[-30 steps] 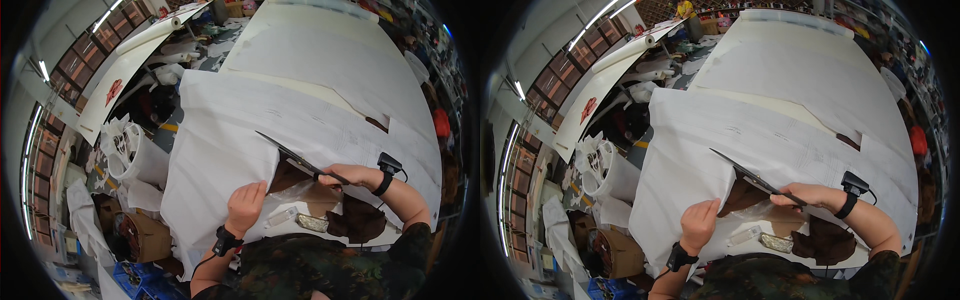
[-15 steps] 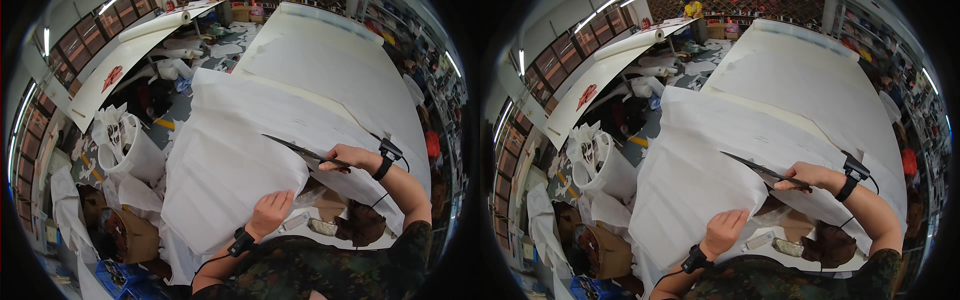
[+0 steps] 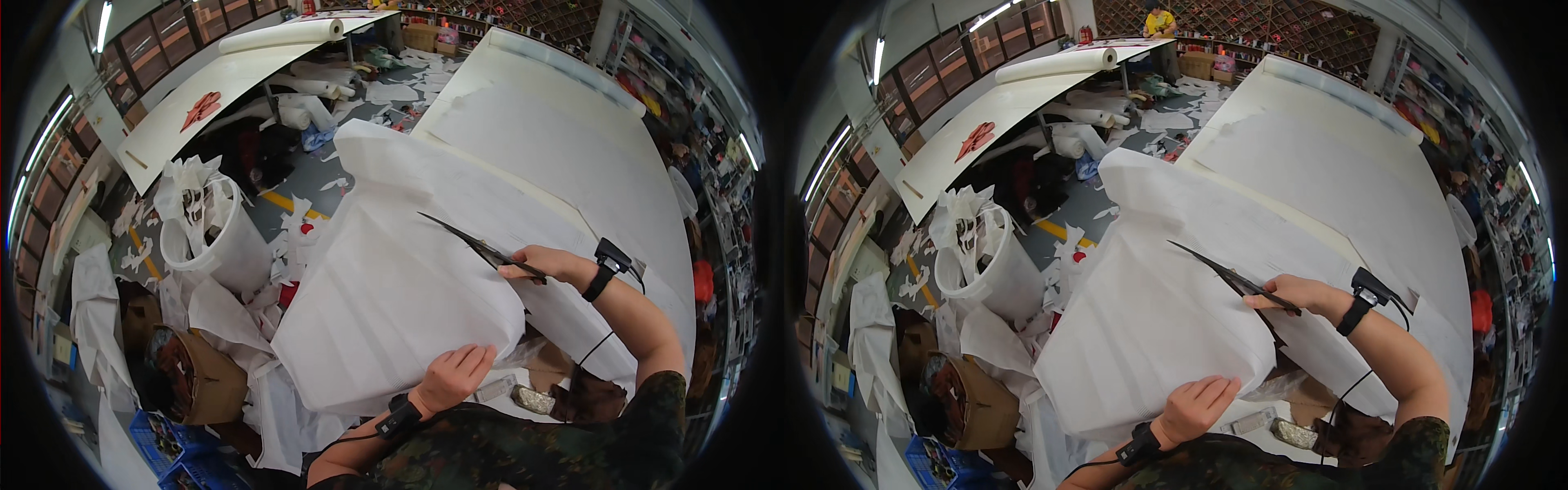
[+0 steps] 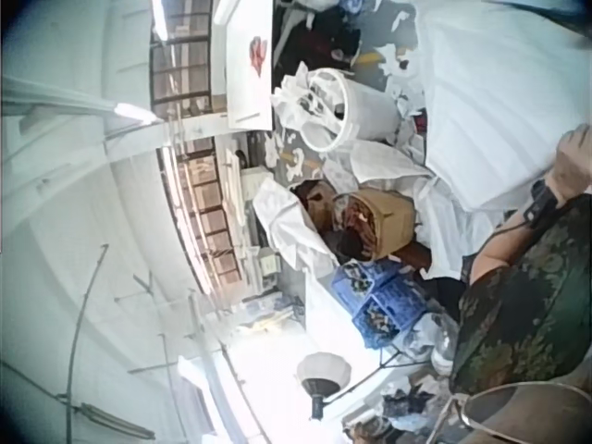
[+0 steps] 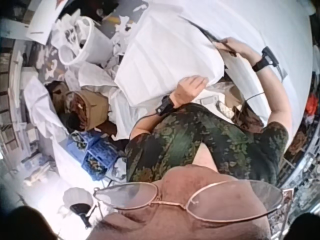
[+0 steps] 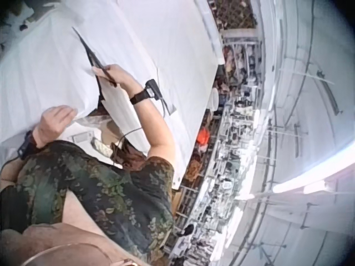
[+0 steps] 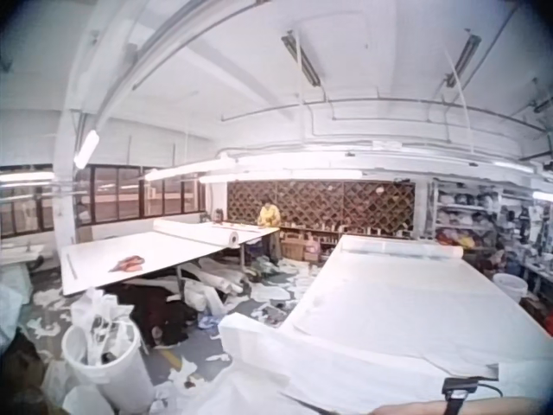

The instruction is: Cutting along the lines of a paper pattern laid over fabric using fabric scissors on a large cutting table.

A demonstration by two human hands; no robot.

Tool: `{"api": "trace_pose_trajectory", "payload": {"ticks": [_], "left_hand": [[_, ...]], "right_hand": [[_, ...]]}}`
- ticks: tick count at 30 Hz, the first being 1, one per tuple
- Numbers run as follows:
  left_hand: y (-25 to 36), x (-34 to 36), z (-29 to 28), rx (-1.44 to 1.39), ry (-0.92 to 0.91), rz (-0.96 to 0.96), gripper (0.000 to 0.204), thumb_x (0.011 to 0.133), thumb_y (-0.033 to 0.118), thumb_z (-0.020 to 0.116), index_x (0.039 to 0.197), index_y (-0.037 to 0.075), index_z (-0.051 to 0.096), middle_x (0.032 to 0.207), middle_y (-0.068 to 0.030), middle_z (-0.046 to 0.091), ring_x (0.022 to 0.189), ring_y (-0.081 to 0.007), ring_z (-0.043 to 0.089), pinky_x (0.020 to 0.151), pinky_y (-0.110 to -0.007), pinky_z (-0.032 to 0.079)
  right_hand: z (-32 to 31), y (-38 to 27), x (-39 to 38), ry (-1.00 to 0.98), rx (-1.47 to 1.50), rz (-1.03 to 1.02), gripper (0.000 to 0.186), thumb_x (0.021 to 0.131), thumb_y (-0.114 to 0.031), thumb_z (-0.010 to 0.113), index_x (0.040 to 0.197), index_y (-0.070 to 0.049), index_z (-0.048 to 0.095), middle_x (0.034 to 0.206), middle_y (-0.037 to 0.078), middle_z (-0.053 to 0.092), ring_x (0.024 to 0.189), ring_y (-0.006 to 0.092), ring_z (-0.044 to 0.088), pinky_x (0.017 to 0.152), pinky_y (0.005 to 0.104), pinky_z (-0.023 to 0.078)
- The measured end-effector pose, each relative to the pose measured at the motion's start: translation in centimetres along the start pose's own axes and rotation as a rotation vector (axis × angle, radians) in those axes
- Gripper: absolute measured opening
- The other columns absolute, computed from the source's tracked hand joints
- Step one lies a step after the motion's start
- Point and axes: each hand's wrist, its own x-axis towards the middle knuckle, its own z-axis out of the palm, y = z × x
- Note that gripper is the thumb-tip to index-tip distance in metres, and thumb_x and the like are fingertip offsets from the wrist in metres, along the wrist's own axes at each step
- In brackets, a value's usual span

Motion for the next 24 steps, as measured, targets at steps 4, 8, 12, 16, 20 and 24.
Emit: {"api": "trace_pose_trajectory", "payload": {"ticks": [4, 8, 12, 16, 20, 24], "left_hand": [[-0.5, -0.8, -1.0, -0.011, 0.03, -0.016, 0.03, 0.076, 0.007, 0.067, 0.105, 0.002, 0.071, 0.094, -0.0054, 0.066, 0.086, -0.0193, 0.067, 0.064, -0.028, 0.054], [-1.7, -1.9, -1.7, -0.003, 0.044, -0.043, 0.031, 0.075, 0.007, 0.068, 0.105, 0.003, 0.072, 0.095, -0.0055, 0.067, 0.087, -0.0196, 0.068, 0.066, -0.028, 0.055], [-2.4, -2.2, -2.7, -0.008, 0.071, -0.048, 0.03, 0.075, 0.008, 0.068, 0.104, 0.003, 0.072, 0.094, -0.0049, 0.067, 0.087, -0.0195, 0.068, 0.065, -0.028, 0.056], [-3.7, -3.3, -5.2, -0.014, 0.136, -0.071, 0.029, 0.078, 0.008, 0.067, 0.106, 0.004, 0.072, 0.093, -0.0043, 0.066, 0.083, -0.0188, 0.068, 0.065, -0.028, 0.055], [-5.9, -5.8, -9.0, 0.064, 0.207, -0.088, 0.025, 0.08, 0.008, 0.069, 0.105, 0.006, 0.073, 0.094, -0.0035, 0.066, 0.08, -0.0172, 0.068, 0.062, -0.026, 0.052], [-7.1, -6.8, -12.3, 0.096, 0.26, -0.114, 0.026, 0.074, 0.004, 0.074, 0.099, 0.008, 0.072, 0.091, -0.002, 0.067, 0.077, -0.018, 0.07, 0.056, -0.028, 0.05]], "right_hand": [[0.7, -1.8, 1.9, -0.015, 0.101, -0.037, 0.069, 0.076, -0.075, 0.068, 0.069, -0.007, 0.058, 0.058, -0.002, 0.045, 0.047, 0.0109, 0.046, 0.043, 0.0265, 0.036], [1.6, -3.0, 3.1, -0.051, 0.076, 0.006, 0.072, 0.077, -0.079, 0.063, 0.07, -0.008, 0.056, 0.059, -0.001, 0.044, 0.048, 0.0119, 0.047, 0.045, 0.0269, 0.038], [2.5, -3.3, 4.5, -0.123, 0.187, 0.064, 0.072, 0.077, -0.081, 0.06, 0.069, -0.009, 0.054, 0.061, -0.001, 0.046, 0.049, 0.0111, 0.049, 0.046, 0.026, 0.039], [3.8, -4.4, 3.1, -0.208, 0.334, 0.124, 0.071, 0.08, -0.082, 0.054, 0.075, -0.011, 0.053, 0.063, 0.0, 0.049, 0.051, 0.0121, 0.051, 0.048, 0.0262, 0.045], [4.6, -3.1, 1.1, -0.261, 0.4, 0.14, 0.071, 0.085, -0.081, 0.048, 0.081, -0.01, 0.054, 0.069, 0.001, 0.051, 0.057, 0.0134, 0.054, 0.054, 0.0271, 0.05], [6.4, -3.1, -0.7, -0.309, 0.434, 0.153, 0.076, 0.086, -0.081, 0.044, 0.088, -0.006, 0.059, 0.078, 0.002, 0.054, 0.065, 0.0138, 0.056, 0.061, 0.0259, 0.051]]}}
